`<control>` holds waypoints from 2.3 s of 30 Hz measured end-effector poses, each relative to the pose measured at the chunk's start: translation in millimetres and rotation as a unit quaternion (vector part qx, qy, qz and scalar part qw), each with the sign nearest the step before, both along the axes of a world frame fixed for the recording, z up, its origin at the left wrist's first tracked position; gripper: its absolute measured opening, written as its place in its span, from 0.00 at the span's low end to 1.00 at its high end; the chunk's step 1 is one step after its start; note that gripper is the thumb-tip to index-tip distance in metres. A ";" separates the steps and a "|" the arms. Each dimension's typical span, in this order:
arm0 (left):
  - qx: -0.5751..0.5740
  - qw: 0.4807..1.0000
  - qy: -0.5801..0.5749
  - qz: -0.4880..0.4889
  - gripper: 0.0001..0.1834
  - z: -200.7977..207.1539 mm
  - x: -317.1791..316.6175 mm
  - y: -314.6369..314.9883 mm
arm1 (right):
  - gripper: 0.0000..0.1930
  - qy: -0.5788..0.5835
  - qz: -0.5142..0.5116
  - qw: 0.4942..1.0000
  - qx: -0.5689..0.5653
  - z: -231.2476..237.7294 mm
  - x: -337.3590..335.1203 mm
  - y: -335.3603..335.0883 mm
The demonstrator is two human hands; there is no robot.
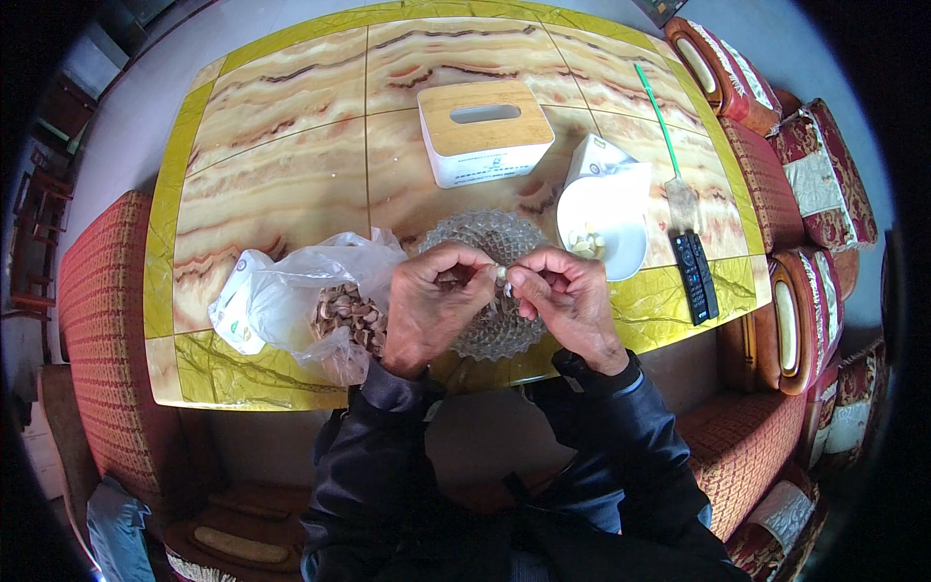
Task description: The person sits at a table and peels small nuts by hand, removing the outer shell and placing the peeled kernels into a white bowl. The shells are discarded into a plastic bag on the table.
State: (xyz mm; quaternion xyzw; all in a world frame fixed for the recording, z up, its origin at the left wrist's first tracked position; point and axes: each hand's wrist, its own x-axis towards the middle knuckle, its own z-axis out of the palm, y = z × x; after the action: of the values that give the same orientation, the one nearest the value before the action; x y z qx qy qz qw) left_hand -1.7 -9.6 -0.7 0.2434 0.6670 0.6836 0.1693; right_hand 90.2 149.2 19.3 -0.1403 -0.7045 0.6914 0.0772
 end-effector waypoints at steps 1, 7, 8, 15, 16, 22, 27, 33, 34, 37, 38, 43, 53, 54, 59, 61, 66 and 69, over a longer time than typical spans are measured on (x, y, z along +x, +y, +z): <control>0.013 1.000 0.017 0.010 0.02 -0.9 0.4 1.5 | 0.04 -0.004 0.003 1.000 -0.003 0.2 0.2 0.2; 0.038 0.998 0.001 0.050 0.03 -1.3 5.9 7.3 | 0.05 0.014 0.023 0.996 -0.080 -0.2 -2.1 -0.2; 0.042 0.997 -0.034 0.050 0.02 -0.5 6.4 6.8 | 0.06 0.023 0.027 0.995 -0.096 -0.2 -2.7 -0.2; 0.043 0.988 -0.140 0.054 0.01 1.0 6.6 7.1 | 0.05 -0.021 0.013 0.942 -0.336 -2.3 -1.5 -3.0; 0.036 0.990 -0.128 0.053 0.01 0.5 6.8 7.2 | 0.05 -0.019 0.013 0.931 -0.365 -3.6 -1.9 -3.1; -0.033 0.999 -0.015 0.030 0.02 -3.7 6.0 6.2 | 0.06 0.013 0.040 0.886 -0.462 -9.4 -4.4 -2.5; -0.004 1.000 -0.008 0.011 0.08 -4.4 4.5 7.6 | 0.06 0.016 -0.029 0.946 -0.322 -4.8 -2.8 -4.9; 0.157 0.975 -0.156 -0.024 0.10 -2.7 4.5 5.0 | 0.06 0.060 -0.046 0.996 -0.038 -4.7 -1.5 -12.9; 0.154 0.977 -0.147 -0.027 0.10 -3.2 3.8 4.3 | 0.06 0.073 -0.041 0.996 -0.018 -5.6 -0.7 -15.5; 0.155 0.978 -0.135 -0.037 0.09 -6.4 2.8 3.0 | 0.05 0.092 -0.023 0.996 -0.003 -6.2 1.2 -17.7; 0.165 0.975 -0.141 -0.042 0.09 -7.8 2.8 2.6 | 0.05 0.097 -0.019 0.995 -0.010 -6.1 1.4 -17.4; 0.201 0.950 -0.222 -0.087 0.11 -12.5 1.9 0.4 | 0.06 0.083 -0.015 0.996 -0.023 -4.5 2.3 -13.4; 0.228 0.907 -0.342 -0.091 0.13 -8.0 6.9 3.2 | 0.02 0.128 -0.059 0.976 0.167 -9.3 -0.8 -13.1; 0.245 0.904 -0.337 -0.096 0.13 -8.4 7.2 3.1 | 0.02 0.150 -0.066 0.959 0.231 -9.3 -1.1 -13.7; 0.202 0.934 -0.277 -0.101 0.14 -13.7 3.2 1.9 | 0.02 0.095 -0.058 0.993 0.050 -7.4 1.1 -16.8; 0.219 0.924 -0.295 -0.104 0.15 -14.5 3.2 1.4 | 0.03 0.077 -0.061 0.995 -0.016 -7.0 1.3 -15.4; 0.277 0.889 -0.341 -0.126 0.14 -9.6 2.9 -0.8 | 0.04 0.073 -0.088 0.992 -0.058 -7.9 1.6 -9.2; 0.281 0.876 -0.375 -0.117 0.16 -4.8 0.2 -4.3 | 0.01 0.070 -0.129 0.989 -0.014 -8.9 1.7 -5.3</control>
State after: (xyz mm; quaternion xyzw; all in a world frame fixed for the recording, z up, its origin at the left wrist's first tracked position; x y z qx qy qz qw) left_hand -1.5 -13.9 -5.5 0.0826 0.3007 0.8573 0.4097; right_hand 91.9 143.9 10.4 -0.1822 -0.6639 0.6934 0.2130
